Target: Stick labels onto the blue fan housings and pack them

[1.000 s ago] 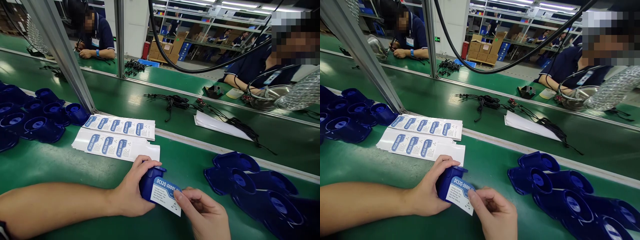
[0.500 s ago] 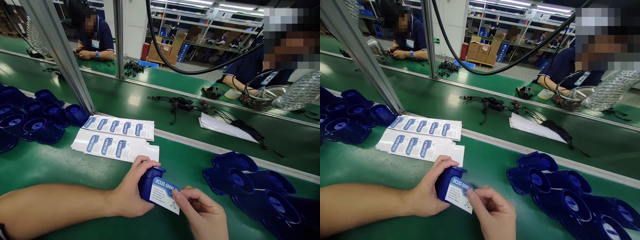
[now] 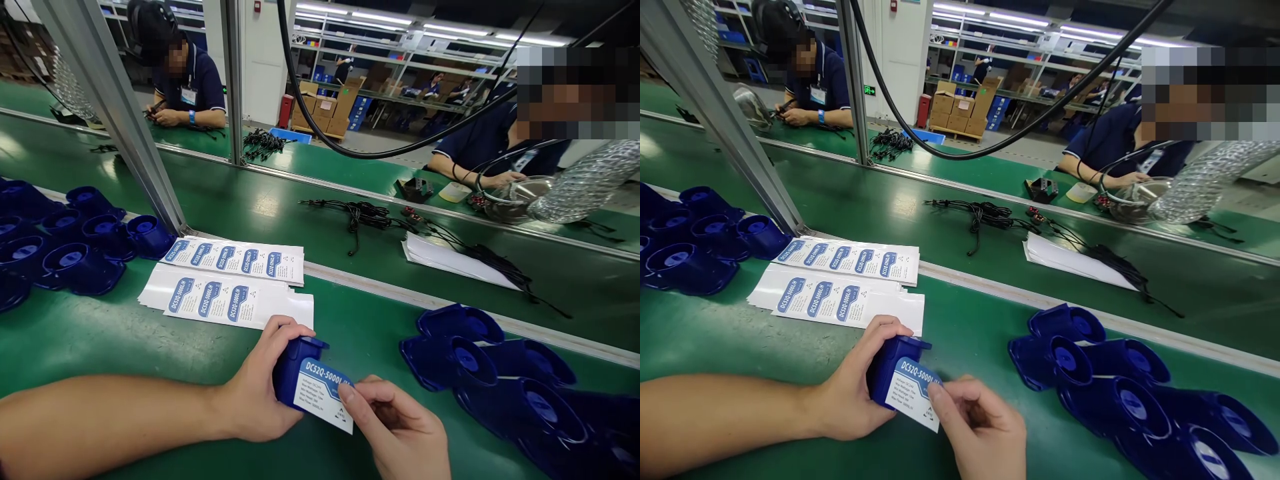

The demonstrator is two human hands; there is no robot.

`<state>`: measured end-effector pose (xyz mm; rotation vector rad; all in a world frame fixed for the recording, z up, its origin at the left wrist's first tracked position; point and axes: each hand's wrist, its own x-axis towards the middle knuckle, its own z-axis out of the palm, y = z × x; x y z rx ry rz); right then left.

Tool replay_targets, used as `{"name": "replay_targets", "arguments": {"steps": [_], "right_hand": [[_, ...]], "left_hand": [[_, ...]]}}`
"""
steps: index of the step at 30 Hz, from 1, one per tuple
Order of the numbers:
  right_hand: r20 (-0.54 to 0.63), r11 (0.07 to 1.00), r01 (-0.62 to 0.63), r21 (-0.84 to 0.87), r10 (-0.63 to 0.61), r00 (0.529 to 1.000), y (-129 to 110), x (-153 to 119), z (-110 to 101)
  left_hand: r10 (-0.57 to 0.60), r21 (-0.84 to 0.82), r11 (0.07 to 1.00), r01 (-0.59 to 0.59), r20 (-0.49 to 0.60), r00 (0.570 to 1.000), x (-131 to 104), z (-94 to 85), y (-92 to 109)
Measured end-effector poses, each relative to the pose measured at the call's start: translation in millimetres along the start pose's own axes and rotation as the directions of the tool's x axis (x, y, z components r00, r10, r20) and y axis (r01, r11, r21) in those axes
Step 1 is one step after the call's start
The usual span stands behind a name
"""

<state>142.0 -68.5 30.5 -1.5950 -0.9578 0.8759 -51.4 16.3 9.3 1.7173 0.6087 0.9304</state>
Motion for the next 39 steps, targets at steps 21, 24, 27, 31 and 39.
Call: {"name": "replay_targets", "arguments": {"steps": [21, 24, 27, 31, 39], "right_hand": [[0.064, 0.969, 0.125, -0.216, -0.113, 0.992, -2, 12, -4], [0.222, 0.995, 0.034, -0.089, -0.013, 0.975, 4, 11, 3], [0.221, 0.998, -0.017, -0.055, 0.029, 0.975, 8, 9, 11], [0.224, 0.998, -0.065, 0.02, 0.058, 0.973, 8, 7, 18], [0.278, 0.995, -0.096, 0.011, 0.089, 0.956, -12, 1, 21]], "left_hand": [[0.017, 0.006, 1.0, -0.017, 0.015, 1.0, -1, 2.3, -2], [0.074, 0.046, 0.996, -0.076, 0.039, 0.997, -3, 3.7, -5], [0.117, 0.084, 0.989, -0.123, 0.072, 0.991, -6, 5.0, -7], [0.106, 0.085, 0.99, -0.11, 0.055, 0.993, -6, 5.9, -7], [0.01, 0.02, 1.0, -0.011, 0.05, 0.999, 2, 2.1, 2]]}}
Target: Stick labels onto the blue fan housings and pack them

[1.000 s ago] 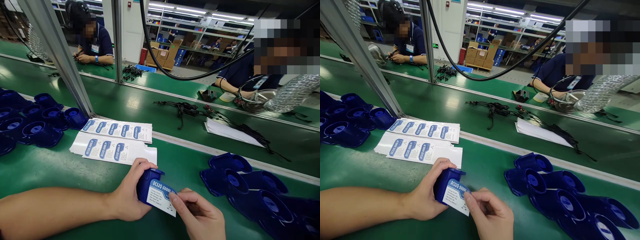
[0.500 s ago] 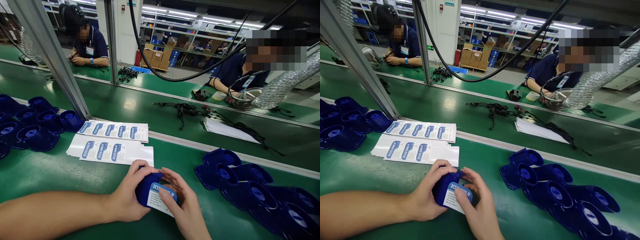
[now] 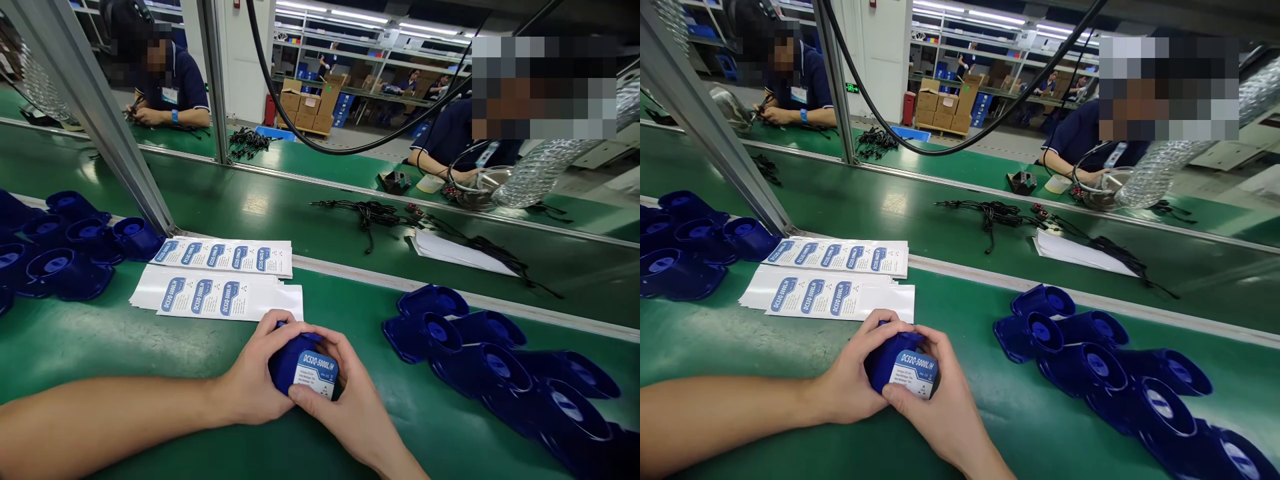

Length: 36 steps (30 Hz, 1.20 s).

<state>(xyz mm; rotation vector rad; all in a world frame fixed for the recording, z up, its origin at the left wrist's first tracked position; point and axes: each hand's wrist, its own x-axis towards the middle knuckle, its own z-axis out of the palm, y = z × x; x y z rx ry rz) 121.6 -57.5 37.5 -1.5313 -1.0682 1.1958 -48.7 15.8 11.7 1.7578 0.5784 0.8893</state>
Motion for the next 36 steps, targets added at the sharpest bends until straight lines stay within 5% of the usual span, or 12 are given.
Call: {"name": "replay_targets", "arguments": {"steps": [10, 15, 23, 31, 36], "right_hand": [[0.092, 0.949, -0.154, 0.276, 0.133, 0.987, 10, 7, -5], [0.154, 0.917, -0.156, 0.368, 0.106, 0.982, 16, 15, -12], [0.131, 0.951, -0.099, 0.294, 0.063, 0.989, 16, 16, -8], [0.081, 0.988, -0.047, -0.147, 0.059, 0.995, 7, 1, -3], [0.097, 0.99, -0.122, 0.066, 0.116, 0.988, 5, 6, -5]], "left_hand": [[0.172, 0.123, 0.977, -0.173, 0.015, 0.985, -11, 5.0, -11], [0.214, 0.153, 0.964, -0.216, 0.031, 0.976, -10, 3.1, -12], [0.142, 0.126, 0.981, -0.145, 0.029, 0.989, -9, 1.0, -8], [0.08, 0.032, 0.996, -0.08, 0.009, 0.997, -6, 1.6, -7], [0.13, 0.105, 0.986, -0.13, 0.013, 0.991, -8, 2.3, -8]]}}
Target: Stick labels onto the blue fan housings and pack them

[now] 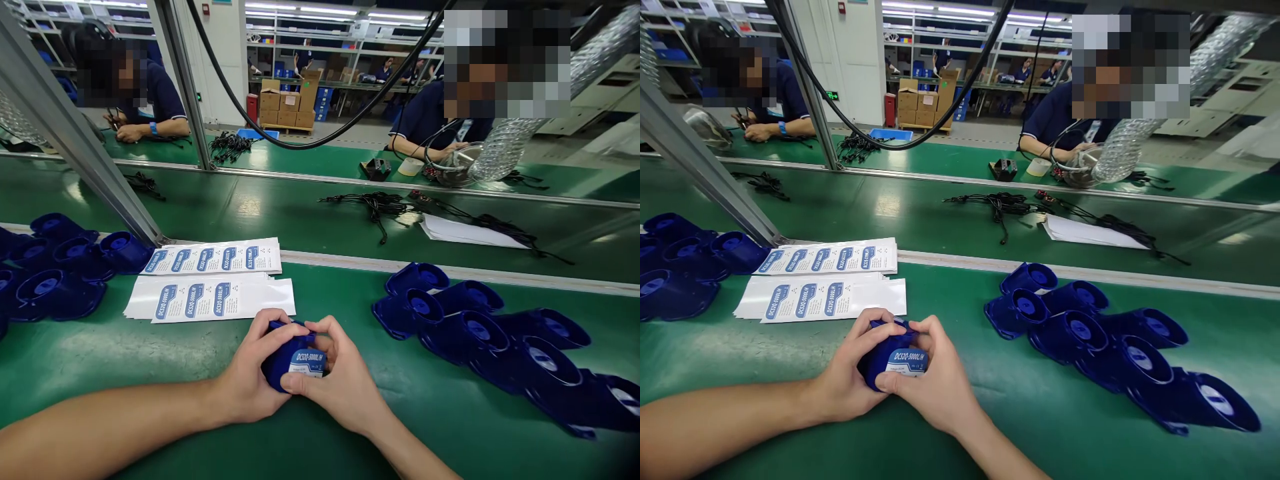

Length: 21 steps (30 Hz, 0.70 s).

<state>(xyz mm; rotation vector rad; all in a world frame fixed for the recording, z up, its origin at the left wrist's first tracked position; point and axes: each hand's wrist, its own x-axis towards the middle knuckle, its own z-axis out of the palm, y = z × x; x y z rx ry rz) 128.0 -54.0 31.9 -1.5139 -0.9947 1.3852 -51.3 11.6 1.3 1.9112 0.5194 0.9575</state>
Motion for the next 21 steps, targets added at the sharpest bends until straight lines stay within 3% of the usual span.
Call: {"name": "replay_targets", "arguments": {"steps": [8, 11, 13, 16, 18, 21], "right_hand": [[0.077, 0.959, 0.028, 0.283, -0.052, 0.996, 1, 15, -13], [0.058, 0.952, 0.028, 0.303, -0.048, 0.997, 3, 18, -15], [0.058, 0.932, 0.055, 0.358, -0.081, 0.995, 7, 17, -11], [0.109, 0.894, 0.105, 0.436, -0.169, 0.98, 16, 14, 6], [0.115, 0.906, 0.129, 0.403, -0.19, 0.975, 21, 12, 17], [0.015, 0.934, 0.168, 0.316, -0.182, 0.983, 22, 14, 15]], "left_hand": [[0.104, 0.09, 0.99, -0.107, 0.031, 0.994, 0, -0.3, -1], [0.128, 0.111, 0.986, -0.124, -0.031, 0.991, 0, 0.9, -4], [0.095, 0.103, 0.992, -0.079, -0.166, 0.982, 2, 1.8, -9], [-0.042, 0.06, 0.996, 0.066, -0.343, 0.938, 4, 3.4, -16], [-0.113, 0.041, 0.99, 0.134, -0.336, 0.935, 4, 4.9, -18], [-0.139, -0.043, 0.99, 0.133, -0.214, 0.967, -1, 6.6, -13]]}}
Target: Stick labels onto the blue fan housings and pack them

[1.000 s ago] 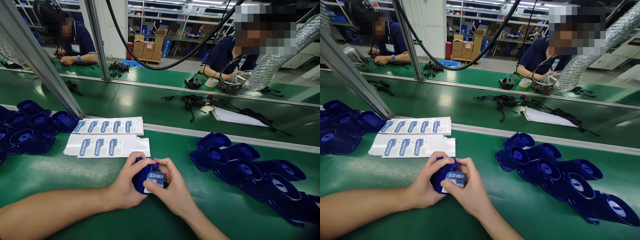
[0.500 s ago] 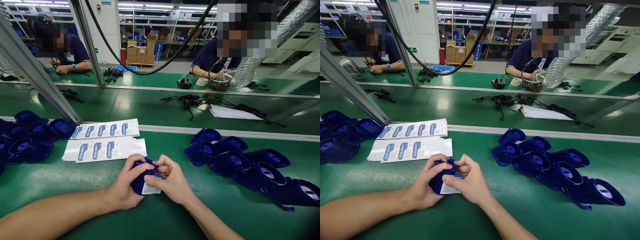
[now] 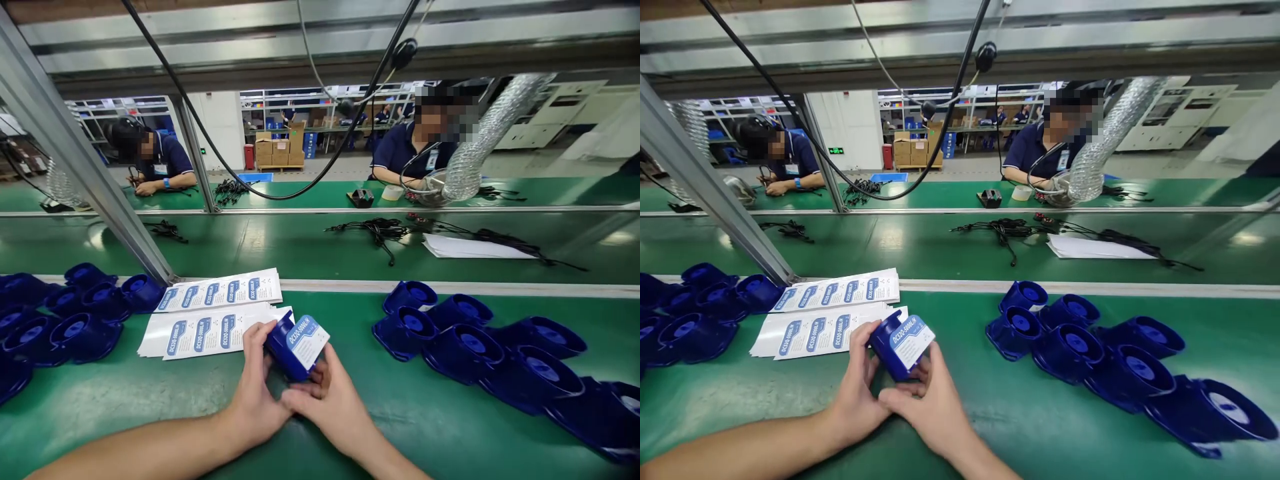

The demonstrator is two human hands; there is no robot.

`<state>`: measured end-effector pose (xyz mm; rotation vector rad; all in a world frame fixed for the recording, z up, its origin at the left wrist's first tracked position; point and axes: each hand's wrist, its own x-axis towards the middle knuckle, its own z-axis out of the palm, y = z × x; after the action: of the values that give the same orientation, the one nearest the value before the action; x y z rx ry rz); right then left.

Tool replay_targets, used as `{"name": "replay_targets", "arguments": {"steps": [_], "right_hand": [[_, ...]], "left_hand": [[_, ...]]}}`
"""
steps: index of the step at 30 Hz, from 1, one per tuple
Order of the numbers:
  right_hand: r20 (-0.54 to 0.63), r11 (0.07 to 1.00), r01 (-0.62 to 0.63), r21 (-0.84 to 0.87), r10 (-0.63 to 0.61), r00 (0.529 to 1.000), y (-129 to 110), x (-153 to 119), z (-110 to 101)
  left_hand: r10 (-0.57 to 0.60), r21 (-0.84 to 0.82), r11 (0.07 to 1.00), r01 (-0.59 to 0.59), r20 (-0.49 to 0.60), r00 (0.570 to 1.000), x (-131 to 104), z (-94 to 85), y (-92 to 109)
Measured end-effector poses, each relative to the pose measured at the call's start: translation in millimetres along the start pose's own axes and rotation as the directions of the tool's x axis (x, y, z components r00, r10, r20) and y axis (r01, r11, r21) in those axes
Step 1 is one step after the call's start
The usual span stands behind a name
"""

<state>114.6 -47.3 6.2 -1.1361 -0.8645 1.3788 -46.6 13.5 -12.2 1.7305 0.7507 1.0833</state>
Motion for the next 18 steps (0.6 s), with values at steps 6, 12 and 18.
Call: {"name": "replay_targets", "arguments": {"steps": [6, 12, 18], "right_hand": [[0.131, 0.958, 0.102, -0.269, -0.069, 0.989, -29, 3, -36], [0.146, 0.932, 0.143, -0.334, -0.099, 0.984, -31, -1, -36], [0.094, 0.9, 0.078, -0.429, -0.042, 0.995, -31, -5, -34]], "left_hand": [[-0.028, -0.267, 0.96, 0.08, 0.192, 0.981, -5, -8.1, 4], [-0.142, -0.209, 0.955, 0.212, 0.304, 0.942, 7, -13.3, 0], [-0.056, -0.057, 0.995, 0.082, 0.365, 0.929, 11, -19.0, 12]]}}
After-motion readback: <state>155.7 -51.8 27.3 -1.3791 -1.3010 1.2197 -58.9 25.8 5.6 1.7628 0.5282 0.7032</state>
